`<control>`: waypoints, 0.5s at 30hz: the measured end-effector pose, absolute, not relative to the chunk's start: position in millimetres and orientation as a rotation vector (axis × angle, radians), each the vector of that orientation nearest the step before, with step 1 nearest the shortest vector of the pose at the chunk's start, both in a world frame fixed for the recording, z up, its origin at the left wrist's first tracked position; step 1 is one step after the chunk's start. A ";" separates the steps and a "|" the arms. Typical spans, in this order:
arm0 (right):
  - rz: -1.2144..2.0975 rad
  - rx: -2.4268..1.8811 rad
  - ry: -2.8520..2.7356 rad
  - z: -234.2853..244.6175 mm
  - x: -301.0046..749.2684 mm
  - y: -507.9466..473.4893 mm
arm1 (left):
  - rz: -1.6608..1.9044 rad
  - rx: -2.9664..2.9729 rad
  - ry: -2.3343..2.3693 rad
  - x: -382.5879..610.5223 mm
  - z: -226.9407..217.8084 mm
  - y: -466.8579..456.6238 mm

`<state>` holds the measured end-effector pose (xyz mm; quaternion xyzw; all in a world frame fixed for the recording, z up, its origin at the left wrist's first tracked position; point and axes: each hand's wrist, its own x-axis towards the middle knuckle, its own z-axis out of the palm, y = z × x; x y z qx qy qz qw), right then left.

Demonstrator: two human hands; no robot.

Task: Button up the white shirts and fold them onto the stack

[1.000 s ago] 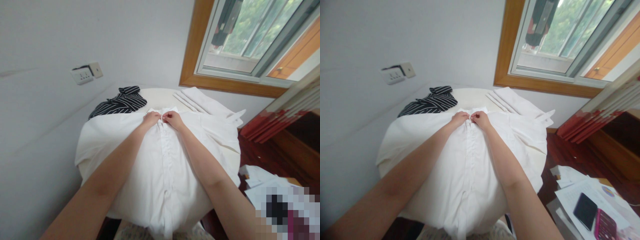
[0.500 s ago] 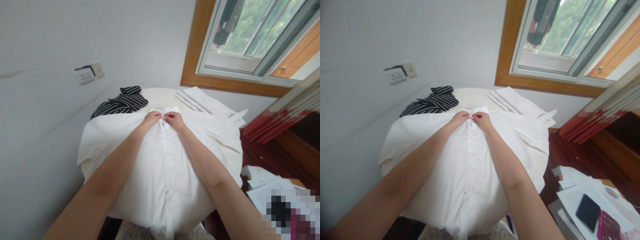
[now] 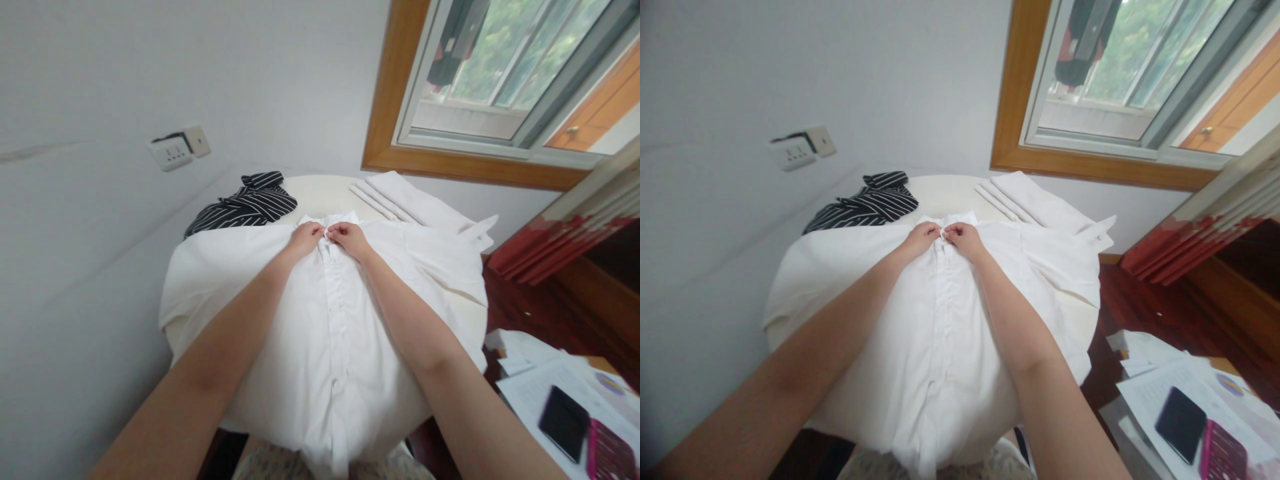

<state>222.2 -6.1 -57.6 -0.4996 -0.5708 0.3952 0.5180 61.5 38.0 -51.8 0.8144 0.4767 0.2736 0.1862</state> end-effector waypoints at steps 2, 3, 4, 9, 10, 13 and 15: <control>0.932 -1.198 -1.362 -58.2 220.8 -5.8 | 0.805 2.297 1.274 60.4 -50.3 37.7; 0.910 -1.207 -1.356 -58.7 219.8 -5.5 | 0.827 2.290 1.242 59.8 -49.6 37.4; 0.876 -1.227 -1.353 -59.1 218.7 -5.2 | 0.844 2.283 1.219 59.5 -49.0 36.8; 0.741 -1.361 -1.383 -60.8 214.4 -3.5 | 0.798 2.307 1.328 61.5 -47.5 31.9; 0.736 -1.369 -1.393 -61.0 214.0 -3.1 | 0.781 2.321 1.372 62.4 -47.4 30.5; 0.694 -1.380 -1.423 -61.7 213.7 -1.8 | 0.761 2.355 1.455 65.4 -47.2 25.8; 0.671 -1.377 -1.444 -62.1 213.6 -1.0 | 0.754 2.365 1.475 66.8 -46.8 23.3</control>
